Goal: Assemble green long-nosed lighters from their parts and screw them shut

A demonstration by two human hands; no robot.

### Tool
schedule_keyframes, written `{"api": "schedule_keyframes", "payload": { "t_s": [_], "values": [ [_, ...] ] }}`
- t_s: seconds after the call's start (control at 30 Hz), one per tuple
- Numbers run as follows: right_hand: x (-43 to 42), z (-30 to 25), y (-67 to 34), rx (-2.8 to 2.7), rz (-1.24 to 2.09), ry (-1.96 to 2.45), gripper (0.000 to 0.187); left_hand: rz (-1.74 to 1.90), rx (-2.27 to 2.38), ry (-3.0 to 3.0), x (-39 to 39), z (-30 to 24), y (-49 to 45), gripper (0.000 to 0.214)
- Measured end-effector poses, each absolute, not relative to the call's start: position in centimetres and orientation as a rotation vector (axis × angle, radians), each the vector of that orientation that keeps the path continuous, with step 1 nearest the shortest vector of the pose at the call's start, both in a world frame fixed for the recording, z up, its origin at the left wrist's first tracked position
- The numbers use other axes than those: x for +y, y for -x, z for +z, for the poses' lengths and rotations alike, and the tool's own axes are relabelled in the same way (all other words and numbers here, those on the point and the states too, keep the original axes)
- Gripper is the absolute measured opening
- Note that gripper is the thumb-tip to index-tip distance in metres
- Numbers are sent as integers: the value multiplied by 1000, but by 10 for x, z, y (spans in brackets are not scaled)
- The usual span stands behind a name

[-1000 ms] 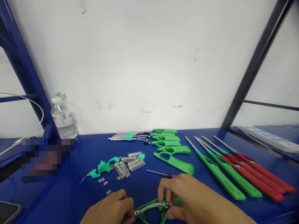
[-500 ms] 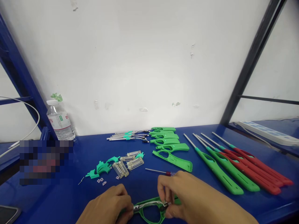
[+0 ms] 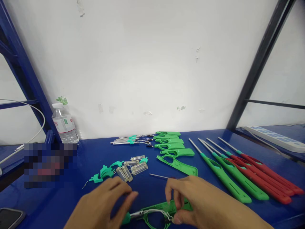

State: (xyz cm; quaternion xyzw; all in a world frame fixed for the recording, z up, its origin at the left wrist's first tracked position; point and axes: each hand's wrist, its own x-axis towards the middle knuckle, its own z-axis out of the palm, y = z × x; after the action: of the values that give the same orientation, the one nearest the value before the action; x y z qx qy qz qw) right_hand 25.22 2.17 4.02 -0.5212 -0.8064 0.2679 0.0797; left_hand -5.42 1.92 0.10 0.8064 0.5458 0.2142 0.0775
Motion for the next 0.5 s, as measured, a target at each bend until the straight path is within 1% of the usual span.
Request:
{"api": "schedule_keyframes", "payload": {
  "t_s": [0.1, 0.17, 0.2, 0.27, 0.33, 0.4, 0.5],
  "values": [
    [25, 42, -255, -2409, 806, 1605, 40, 590, 2030, -2273, 36, 9, 80, 41],
    [26, 45, -255, -2412, 812, 1636, 39, 510, 2175, -2208, 46, 11, 97, 50],
    [26, 46, -255, -2418, 807, 1637, 36, 498, 2197, -2215, 50, 10, 104, 53],
    [24, 46, -254, -2439, 778, 1620, 23, 484, 2212, -2209, 56, 6, 115, 55],
    [19, 43, -256, -2475, 756, 1578, 15, 463, 2207, -2208, 59, 0, 121, 55],
    [15, 34, -259, -2493, 722, 1503, 17, 444, 2197, -2205, 60, -5, 123, 52],
    [12, 15, -266, -2471, 583, 1380, 18, 421, 2176, -2204, 60, -9, 122, 43]
  ]
}}
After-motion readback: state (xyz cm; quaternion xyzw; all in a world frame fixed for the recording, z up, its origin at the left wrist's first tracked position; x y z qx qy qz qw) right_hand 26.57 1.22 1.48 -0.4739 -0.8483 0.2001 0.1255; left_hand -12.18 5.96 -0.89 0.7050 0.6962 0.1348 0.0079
